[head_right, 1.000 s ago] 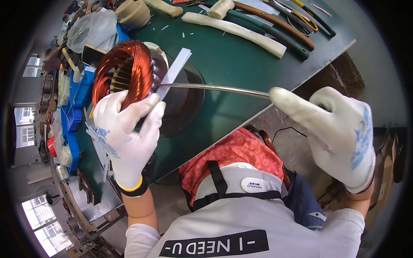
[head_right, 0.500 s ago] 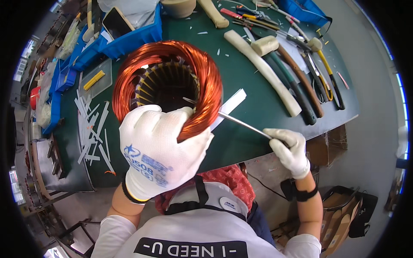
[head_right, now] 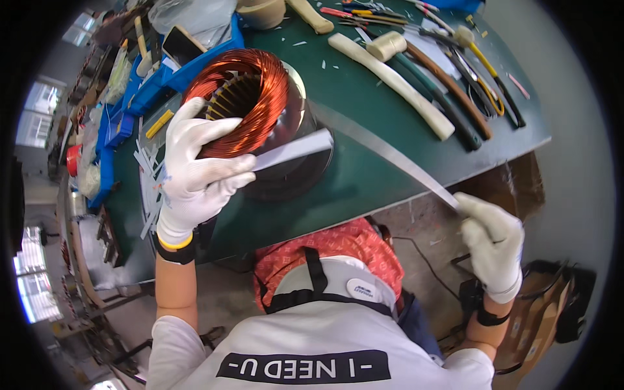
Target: The person hammers the stator with a mallet, picks up a paper strip, and inserts it into the stator slot using a metal tool. They then pick up a larger paper sheet and place it into the stator.
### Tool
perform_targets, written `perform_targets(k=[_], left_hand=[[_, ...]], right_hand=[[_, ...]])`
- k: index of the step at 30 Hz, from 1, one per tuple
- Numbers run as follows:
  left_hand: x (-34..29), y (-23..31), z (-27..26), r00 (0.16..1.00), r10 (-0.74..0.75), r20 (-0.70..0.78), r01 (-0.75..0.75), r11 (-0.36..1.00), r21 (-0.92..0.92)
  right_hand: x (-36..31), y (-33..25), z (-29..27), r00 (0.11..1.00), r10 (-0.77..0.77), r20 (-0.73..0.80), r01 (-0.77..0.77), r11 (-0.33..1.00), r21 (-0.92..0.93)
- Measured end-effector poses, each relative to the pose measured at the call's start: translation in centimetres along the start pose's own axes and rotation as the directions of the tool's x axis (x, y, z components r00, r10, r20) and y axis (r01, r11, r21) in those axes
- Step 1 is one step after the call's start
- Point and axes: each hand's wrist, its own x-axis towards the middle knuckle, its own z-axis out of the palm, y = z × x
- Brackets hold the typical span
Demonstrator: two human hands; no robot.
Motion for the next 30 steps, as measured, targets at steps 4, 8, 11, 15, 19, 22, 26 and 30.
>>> perform_targets(k=[4, 8, 11, 15, 19, 22, 26, 30], left_hand=[[1.3, 2.9, 1.7, 0.988, -0.001, -0.156, 0.020, 0.993, 0.119], [3.2, 5.5, 2.2, 0.987, 0.076, -0.139, -0.001, 0.879, 0.476], [3.4, 3.9, 3.3, 0.991, -0.030, -0.128, 0.069, 0.949, 0.309], [3.2, 5.1, 2.0, 0.974, -0.226, -0.021, 0.223, 0.936, 0.272], [2.9, 5.1, 1.9, 0.972, -0.229, -0.043, 0.232, 0.931, 0.280], [1.8, 5.3, 2.8, 0.977, -0.173, -0.125, 0.203, 0.932, 0.301], [1.5, 5.9, 3.1, 0.974, -0.194, -0.122, 0.220, 0.939, 0.266], [2.1, 5.2, 2.9, 0.968, -0.227, -0.104, 0.244, 0.950, 0.195]], right_hand=[[-0.6, -0.1, 0.6, 0.970, 0.156, -0.186, -0.148, 0.987, 0.059], [-0.2, -1.4, 1.1, 0.966, 0.148, -0.211, -0.127, 0.986, 0.107], [0.1, -1.3, 1.0, 0.980, -0.063, -0.190, 0.037, 0.989, -0.141], [0.4, -2.9, -0.1, 0.962, -0.273, -0.003, 0.247, 0.875, -0.417], [1.5, -5.8, -0.8, 0.916, -0.390, 0.097, 0.367, 0.712, -0.599], [2.5, -5.5, 1.4, 0.891, -0.419, 0.178, 0.433, 0.660, -0.614], [2.7, -6.3, 0.5, 0.900, -0.407, 0.157, 0.421, 0.718, -0.554], [1.4, -6.9, -1.4, 0.922, -0.354, 0.160, 0.376, 0.712, -0.593]])
